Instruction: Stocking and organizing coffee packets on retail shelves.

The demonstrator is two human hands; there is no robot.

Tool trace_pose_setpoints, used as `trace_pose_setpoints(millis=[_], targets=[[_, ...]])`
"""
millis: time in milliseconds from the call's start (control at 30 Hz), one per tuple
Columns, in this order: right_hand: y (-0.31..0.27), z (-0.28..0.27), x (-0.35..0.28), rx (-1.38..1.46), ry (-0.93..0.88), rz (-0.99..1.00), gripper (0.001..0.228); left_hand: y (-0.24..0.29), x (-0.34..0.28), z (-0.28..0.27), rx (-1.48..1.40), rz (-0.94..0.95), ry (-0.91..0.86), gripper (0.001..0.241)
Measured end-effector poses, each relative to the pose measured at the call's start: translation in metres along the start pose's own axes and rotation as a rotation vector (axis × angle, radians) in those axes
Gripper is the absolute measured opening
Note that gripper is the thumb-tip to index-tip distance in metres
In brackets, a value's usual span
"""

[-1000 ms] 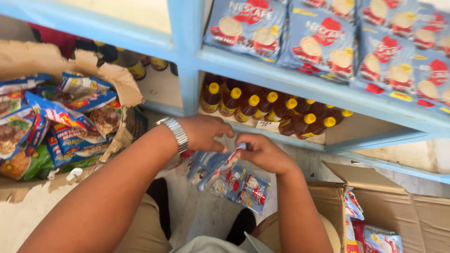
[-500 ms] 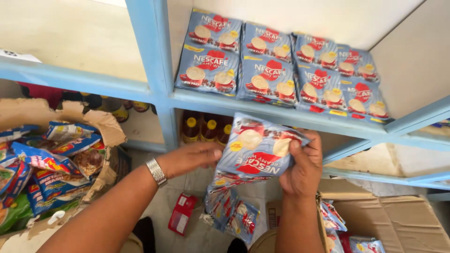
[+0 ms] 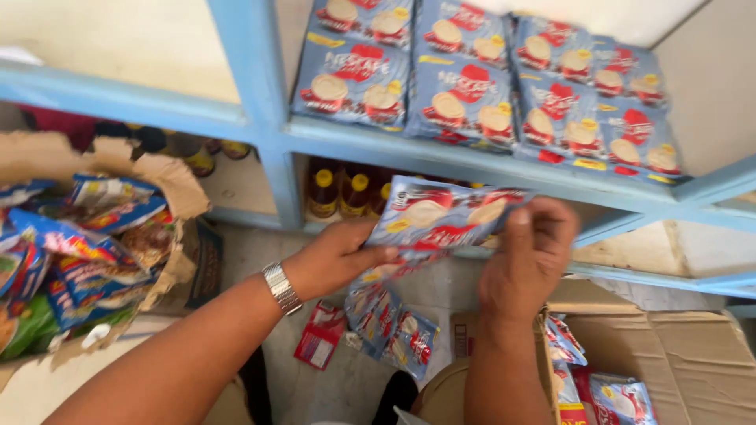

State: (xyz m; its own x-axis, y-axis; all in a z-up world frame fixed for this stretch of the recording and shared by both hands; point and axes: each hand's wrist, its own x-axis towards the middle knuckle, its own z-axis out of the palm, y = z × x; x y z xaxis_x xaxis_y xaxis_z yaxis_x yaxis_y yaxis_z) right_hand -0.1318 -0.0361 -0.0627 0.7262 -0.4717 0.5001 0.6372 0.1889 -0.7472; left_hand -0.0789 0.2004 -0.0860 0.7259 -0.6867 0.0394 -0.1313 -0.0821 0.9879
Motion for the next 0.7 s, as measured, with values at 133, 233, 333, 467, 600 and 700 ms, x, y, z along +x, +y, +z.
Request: trace_pose_setpoints(millis=[133, 233, 333, 467, 600, 700], targets=[[-0.022, 0.027, -0.02, -0.353, 0.081, -0.478, 0.011, 0.008, -0.002, -0.013, 0.1, 0.191, 0.176, 0.03], [-0.022, 0.04, -0.065, -0.447, -0.345, -0.508, 0.004, 0.011, -0.001, -0.019, -0.063, 0.208, 0.242, 0.026], [0.038, 0.032, -0.141, -0.393, -0.938, -0.541, 0.018, 0.008, -0.002, -0.015, 0.014, 0.211, 0.268, 0.027], [0.093, 0.035, -0.193, -0.562, -1.293, -0.479, 0.025, 0.008, -0.003, -0.006, 0.153, 0.293, 0.255, 0.029], [0.161, 0.015, -0.226, -1.305, -1.493, -0.325, 0.063, 0.006, -0.008, 0.007, 0.316, 0.301, 0.238, 0.034], [0.216, -0.016, -0.238, -1.718, -1.613, -0.261, 0.064, 0.01, -0.006, 0.015, 0.355, 0.269, 0.19, 0.033]])
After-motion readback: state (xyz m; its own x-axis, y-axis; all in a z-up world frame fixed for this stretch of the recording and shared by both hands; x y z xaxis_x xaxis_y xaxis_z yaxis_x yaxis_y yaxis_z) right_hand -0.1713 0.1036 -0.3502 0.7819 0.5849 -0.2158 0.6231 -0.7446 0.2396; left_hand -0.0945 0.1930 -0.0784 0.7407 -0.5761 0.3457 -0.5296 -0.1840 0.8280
